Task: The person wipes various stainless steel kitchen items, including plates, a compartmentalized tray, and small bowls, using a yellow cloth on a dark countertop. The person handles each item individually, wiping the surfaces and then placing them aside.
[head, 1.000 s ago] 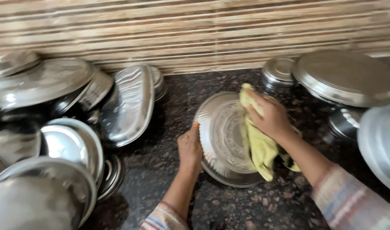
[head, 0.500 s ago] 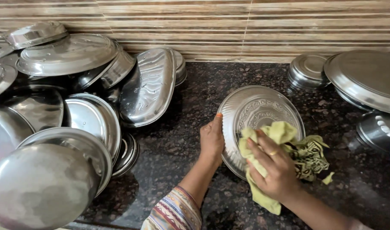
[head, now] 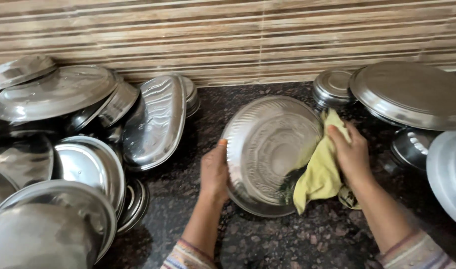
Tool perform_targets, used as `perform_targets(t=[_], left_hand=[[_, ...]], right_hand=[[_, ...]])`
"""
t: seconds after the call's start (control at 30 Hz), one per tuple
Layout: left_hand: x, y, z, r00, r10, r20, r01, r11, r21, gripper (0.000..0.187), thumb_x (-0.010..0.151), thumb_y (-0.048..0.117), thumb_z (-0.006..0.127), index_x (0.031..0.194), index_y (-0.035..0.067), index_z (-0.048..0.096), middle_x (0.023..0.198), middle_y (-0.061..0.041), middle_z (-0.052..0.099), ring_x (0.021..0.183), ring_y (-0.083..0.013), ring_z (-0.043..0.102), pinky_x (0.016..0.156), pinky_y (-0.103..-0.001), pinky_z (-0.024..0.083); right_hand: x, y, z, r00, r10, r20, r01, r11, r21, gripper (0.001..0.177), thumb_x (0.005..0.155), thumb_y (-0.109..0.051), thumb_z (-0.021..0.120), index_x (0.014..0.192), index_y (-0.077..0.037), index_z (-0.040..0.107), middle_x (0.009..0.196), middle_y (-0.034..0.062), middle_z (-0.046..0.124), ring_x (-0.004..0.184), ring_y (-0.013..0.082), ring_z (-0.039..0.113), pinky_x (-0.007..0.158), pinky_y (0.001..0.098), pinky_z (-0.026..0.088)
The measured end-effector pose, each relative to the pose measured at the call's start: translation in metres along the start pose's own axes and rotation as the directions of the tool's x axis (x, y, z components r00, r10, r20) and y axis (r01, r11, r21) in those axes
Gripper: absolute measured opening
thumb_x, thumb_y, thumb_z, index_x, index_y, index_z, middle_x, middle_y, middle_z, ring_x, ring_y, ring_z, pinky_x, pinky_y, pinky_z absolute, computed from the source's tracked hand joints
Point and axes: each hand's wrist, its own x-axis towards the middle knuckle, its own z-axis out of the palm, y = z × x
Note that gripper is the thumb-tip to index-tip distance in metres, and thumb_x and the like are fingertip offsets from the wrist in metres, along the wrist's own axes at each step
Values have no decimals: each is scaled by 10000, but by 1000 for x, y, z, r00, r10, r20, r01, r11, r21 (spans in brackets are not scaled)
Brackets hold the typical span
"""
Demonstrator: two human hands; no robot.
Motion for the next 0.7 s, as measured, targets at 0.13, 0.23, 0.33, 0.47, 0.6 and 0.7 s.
perform_targets(t=[0.13,0.23,0.33,0.47,0.6,0.7], left_hand=[[57,-85,-84,982,188,-4,-184,963,196,478,1100,350,568,776,0,595,693,-22,571,595,-107,455,565,-301,390],[74,-142,-128,863,496,96,-499,806,318,540,1173,357,423,682,138,375,647,55,403,585,-18,298,590,-188,255],[21,-30,-25,967,256,1,-250,945,211,571,1027,580,296,983,105,610,969,-77,632,857,-165,566,775,-274,436],[-9,36,19,930,-367,-27,367,930,7,574,922,578,415,1276,169,607,1210,-94,711,1074,-267,686,887,-439,545],[28,-2,-52,855,-510,90,516,853,-70,548,933,221,544,1435,11,482,1238,-186,672,1068,-333,690,933,-485,569],[26,2,-39,905,-425,14,424,904,48,536,924,90,514,1458,47,497,1245,-182,673,1049,-309,694,935,-467,574]], right_hand=[[-2,21,-19,897,424,126,-436,801,410,473,952,-369,670,1313,-64,643,1066,63,689,960,233,659,814,374,542],[-16,14,-24,880,450,153,-437,640,632,495,905,-410,658,1296,-107,645,1059,29,685,948,199,643,844,355,529],[-25,-4,-30,954,289,82,-244,583,775,505,880,-423,637,1238,-67,620,1082,79,688,976,235,670,869,393,559],[-12,58,-55,975,-2,220,-168,636,753,512,873,-337,658,1216,43,643,1101,179,708,968,291,700,853,425,581],[8,109,-69,977,39,209,-149,827,542,512,911,-280,672,1250,104,659,1111,192,688,943,284,665,828,405,540],[20,64,-78,972,228,56,-210,737,643,446,893,-324,666,1208,-9,643,1084,105,681,941,243,659,835,389,550]])
